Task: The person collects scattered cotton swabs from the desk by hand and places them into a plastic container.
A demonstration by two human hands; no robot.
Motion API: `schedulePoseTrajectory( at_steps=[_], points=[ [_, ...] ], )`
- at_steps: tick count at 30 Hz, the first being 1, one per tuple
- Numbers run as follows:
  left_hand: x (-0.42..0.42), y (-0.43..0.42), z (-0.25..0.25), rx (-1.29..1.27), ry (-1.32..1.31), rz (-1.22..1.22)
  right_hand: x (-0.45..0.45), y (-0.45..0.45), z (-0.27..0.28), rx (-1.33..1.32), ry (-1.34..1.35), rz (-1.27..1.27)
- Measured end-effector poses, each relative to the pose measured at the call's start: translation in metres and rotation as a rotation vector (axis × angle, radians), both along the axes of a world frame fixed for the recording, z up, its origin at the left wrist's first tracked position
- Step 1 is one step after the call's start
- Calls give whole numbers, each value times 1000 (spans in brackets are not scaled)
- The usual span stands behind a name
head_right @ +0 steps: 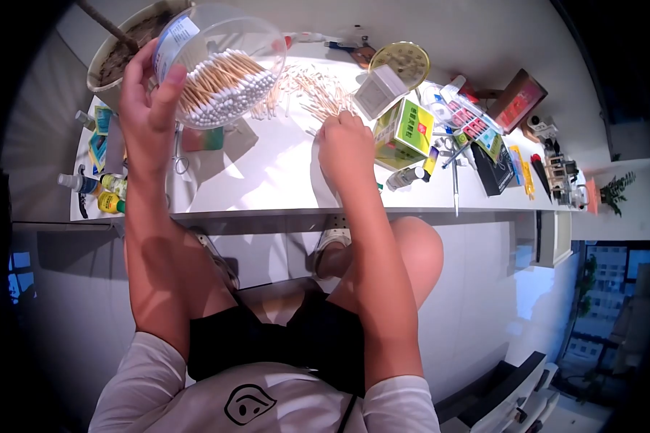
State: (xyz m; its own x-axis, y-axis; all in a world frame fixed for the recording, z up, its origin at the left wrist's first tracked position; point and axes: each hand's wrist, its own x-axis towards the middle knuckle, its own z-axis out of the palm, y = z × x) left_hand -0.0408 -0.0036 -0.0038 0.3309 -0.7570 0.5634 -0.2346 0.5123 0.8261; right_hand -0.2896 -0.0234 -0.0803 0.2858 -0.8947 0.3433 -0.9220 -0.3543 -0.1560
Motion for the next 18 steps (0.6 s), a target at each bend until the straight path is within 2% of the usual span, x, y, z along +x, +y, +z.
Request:
schedulePoseTrajectory(
  at_steps=[2, 3, 5, 6, 9, 10, 12, 17, 18],
  points=[
    [1, -1, 0, 0, 11, -9, 4, -1, 13, -75, -206, 6],
    [2, -1, 0, 0, -21, 8, 5, 1, 26, -78, -207, 9],
    [3, -1, 0, -2, -53, 29, 5, 13, 60, 77, -625, -29],
    [2, -1, 0, 8, -42, 19, 6, 21, 75, 92, -745, -7],
    [-2, 2, 3, 12, -83, 40, 11, 47, 104, 37, -759, -8],
    [-4, 2, 4, 6, -138, 62, 18, 53, 109, -65, -695, 43],
    [-4, -4, -1, -17, -77, 37, 29, 53, 105, -252, -611, 145],
    [-5, -7, -4, -43, -11, 4, 72, 24, 98, -461, -655, 243],
    [-6, -7, -4, -50, 5, -17, 79, 14, 99, -483, -549, 287]
  ],
)
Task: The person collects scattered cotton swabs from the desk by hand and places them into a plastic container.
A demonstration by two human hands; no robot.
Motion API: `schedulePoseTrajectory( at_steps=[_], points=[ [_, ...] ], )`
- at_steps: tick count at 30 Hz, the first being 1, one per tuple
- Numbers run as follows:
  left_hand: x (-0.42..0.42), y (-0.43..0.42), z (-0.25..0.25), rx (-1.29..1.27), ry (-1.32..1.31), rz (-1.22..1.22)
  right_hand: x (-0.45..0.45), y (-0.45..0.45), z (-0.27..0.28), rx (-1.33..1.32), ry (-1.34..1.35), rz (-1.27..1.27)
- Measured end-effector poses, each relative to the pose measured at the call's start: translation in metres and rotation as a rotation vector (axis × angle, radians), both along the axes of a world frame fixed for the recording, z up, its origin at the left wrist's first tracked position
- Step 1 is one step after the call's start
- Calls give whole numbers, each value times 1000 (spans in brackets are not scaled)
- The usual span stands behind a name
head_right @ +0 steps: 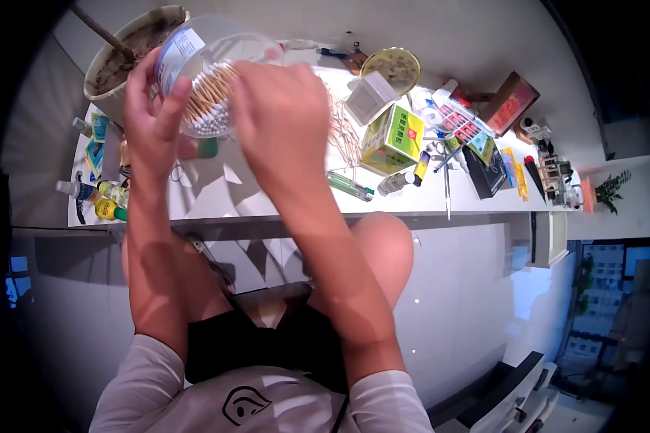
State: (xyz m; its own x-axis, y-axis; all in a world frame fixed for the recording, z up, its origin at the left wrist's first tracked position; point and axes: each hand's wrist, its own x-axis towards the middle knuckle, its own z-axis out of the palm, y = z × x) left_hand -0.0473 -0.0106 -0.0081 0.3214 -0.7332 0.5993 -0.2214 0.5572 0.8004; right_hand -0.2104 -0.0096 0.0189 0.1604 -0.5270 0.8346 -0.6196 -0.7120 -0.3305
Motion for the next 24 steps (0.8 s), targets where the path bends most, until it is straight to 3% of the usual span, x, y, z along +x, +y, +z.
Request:
schedulePoseTrajectory(
  at_steps=[3, 5, 8, 10, 11, 13, 14, 16, 24],
  points=[
    [-2, 4, 3, 24, -63, 9, 6, 0, 1, 23, -66, -17],
    [2, 7, 0, 69, -135, 43, -19, 3, 2, 202, -389, -149],
    [3, -1, -5, 13, 46, -52, -59, -5, -19, 426, -463, -232],
    [1, -2, -4, 26, 27, -21, -75, -11, -36, 798, -124, -417],
    [1, -2, -6, 25, 29, -21, -76, -12, -46, 797, -123, -417],
    [1, -4, -8, 14, 0, -40, -68, -15, -65, 856, 233, -440],
    [0, -3, -6, 12, -1, -39, -64, -17, -76, 854, 233, -438],
    [-1, -1, -4, 21, -6, -20, -57, -22, -103, 686, 427, -571],
    [2, -2, -3, 19, 10, 5, -61, -26, -107, 623, 373, -590]
  ],
)
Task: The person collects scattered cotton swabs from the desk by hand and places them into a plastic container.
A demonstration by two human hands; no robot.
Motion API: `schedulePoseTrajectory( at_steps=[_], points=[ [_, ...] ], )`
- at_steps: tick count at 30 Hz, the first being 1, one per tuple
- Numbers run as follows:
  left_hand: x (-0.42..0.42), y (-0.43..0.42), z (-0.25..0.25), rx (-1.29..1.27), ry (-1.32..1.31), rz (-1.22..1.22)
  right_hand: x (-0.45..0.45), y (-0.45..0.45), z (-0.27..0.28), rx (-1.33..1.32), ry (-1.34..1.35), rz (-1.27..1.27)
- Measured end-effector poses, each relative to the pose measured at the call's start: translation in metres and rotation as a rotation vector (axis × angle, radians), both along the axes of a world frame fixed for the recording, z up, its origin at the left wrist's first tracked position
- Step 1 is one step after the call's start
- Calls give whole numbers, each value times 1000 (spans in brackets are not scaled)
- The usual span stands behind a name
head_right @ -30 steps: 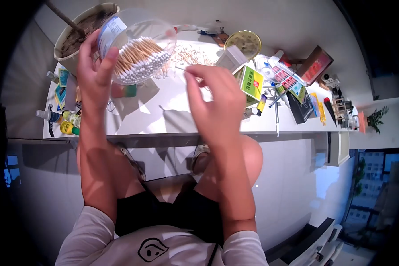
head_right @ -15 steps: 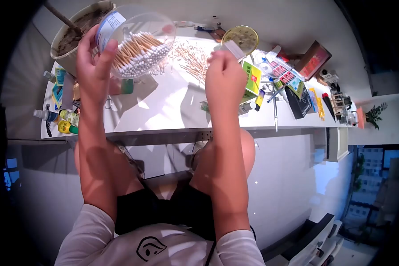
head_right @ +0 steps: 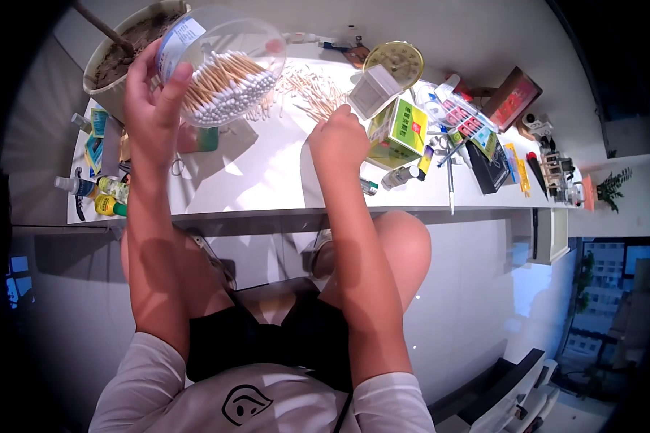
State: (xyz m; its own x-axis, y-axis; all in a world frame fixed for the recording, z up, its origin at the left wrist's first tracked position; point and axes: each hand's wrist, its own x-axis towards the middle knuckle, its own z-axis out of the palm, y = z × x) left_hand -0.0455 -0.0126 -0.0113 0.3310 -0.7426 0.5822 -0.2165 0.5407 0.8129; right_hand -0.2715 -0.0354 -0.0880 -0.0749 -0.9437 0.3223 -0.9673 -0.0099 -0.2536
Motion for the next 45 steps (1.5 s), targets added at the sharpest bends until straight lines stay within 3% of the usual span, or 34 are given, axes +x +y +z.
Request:
schedulePoseTrajectory(
  at_steps=[5, 7, 10, 18, 20, 21, 23, 28, 39, 45],
  points=[
    [4, 0, 1, -1, -74, 25, 0, 0, -8, 63, 121, -86],
    [6, -1, 1, 73, 145, -72, 0, -1, -7, 92, 88, -89],
    [8, 2, 5, 14, 193, -127, 1, 5, 5, 92, 42, -59],
    [10, 11, 12, -20, 45, -166, -2, 11, 33, 28, 17, 2],
    [12, 8, 9, -8, 95, -135, -2, 13, 54, -441, -157, 165],
    [13, 8, 9, -9, 96, -131, 0, 19, 67, -442, -157, 169],
    [12, 7, 9, 48, 66, -118, 6, 38, 92, -749, -353, 463],
    [5, 11, 11, 29, 11, -152, 34, 49, 105, -679, -221, 750],
    [5, 9, 7, -42, -40, -208, 62, 43, 101, -462, -96, 650],
    [3, 10, 8, -35, -14, -173, 57, 42, 106, -600, -195, 558]
  ],
)
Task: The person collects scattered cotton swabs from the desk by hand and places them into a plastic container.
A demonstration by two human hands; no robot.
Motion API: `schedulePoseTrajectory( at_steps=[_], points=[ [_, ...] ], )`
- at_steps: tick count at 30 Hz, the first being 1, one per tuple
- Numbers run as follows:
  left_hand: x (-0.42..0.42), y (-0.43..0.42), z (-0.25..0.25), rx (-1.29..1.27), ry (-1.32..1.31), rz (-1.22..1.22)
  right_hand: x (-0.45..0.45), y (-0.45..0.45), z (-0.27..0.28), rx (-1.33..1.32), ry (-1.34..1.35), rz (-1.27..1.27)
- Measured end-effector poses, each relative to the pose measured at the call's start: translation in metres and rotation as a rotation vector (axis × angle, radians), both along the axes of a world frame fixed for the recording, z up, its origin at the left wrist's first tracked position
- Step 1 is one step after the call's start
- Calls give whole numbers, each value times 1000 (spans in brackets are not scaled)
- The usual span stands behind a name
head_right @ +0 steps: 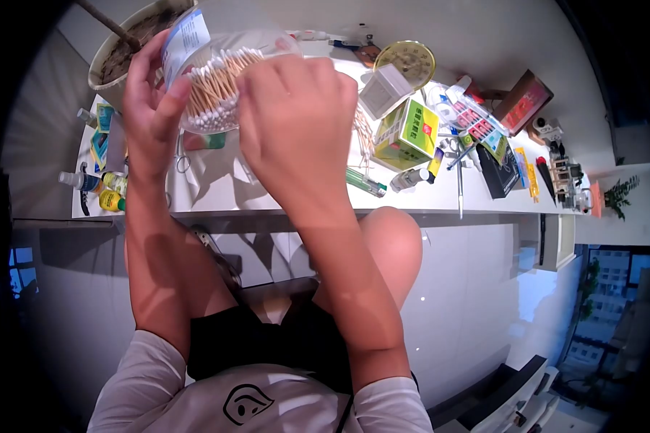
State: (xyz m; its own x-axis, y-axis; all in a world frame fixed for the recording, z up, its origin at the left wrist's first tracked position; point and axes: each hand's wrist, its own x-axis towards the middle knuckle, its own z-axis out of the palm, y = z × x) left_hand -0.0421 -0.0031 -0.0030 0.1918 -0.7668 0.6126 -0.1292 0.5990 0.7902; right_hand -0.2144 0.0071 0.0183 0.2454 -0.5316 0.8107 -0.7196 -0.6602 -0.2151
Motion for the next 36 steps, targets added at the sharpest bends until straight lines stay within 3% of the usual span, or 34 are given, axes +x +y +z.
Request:
schedulePoseTrajectory(
  at_steps=[7, 11, 13, 14, 16, 19, 21, 23, 27, 36],
  points=[
    [-2, 0, 1, 31, 0, -36, 6, 4, 9, 263, -7, -184],
    [-5, -2, -3, 5, -3, -17, 15, -8, 6, 155, -80, -141],
    [-3, 0, 0, 16, -24, -3, 13, -5, 13, 339, -320, -6],
    [-3, 0, 1, 24, -40, 11, 10, -6, 12, 341, -320, -7],
    [2, -3, -3, 18, -39, 13, 2, -7, 8, 309, -596, 92],
    [4, -3, -2, 44, -13, 36, -21, -6, 3, 231, -627, -10],
    [5, -3, -2, 77, 16, 53, -29, -4, 2, 249, -580, -27],
    [6, -4, -4, 92, 47, 20, -31, 1, 3, 220, -364, 68],
    [4, -4, -3, 67, 67, 11, -12, 8, -7, 219, -238, 258],
    [5, -4, -4, 67, 113, -41, 3, 6, -13, 225, -255, 250]
  ],
)
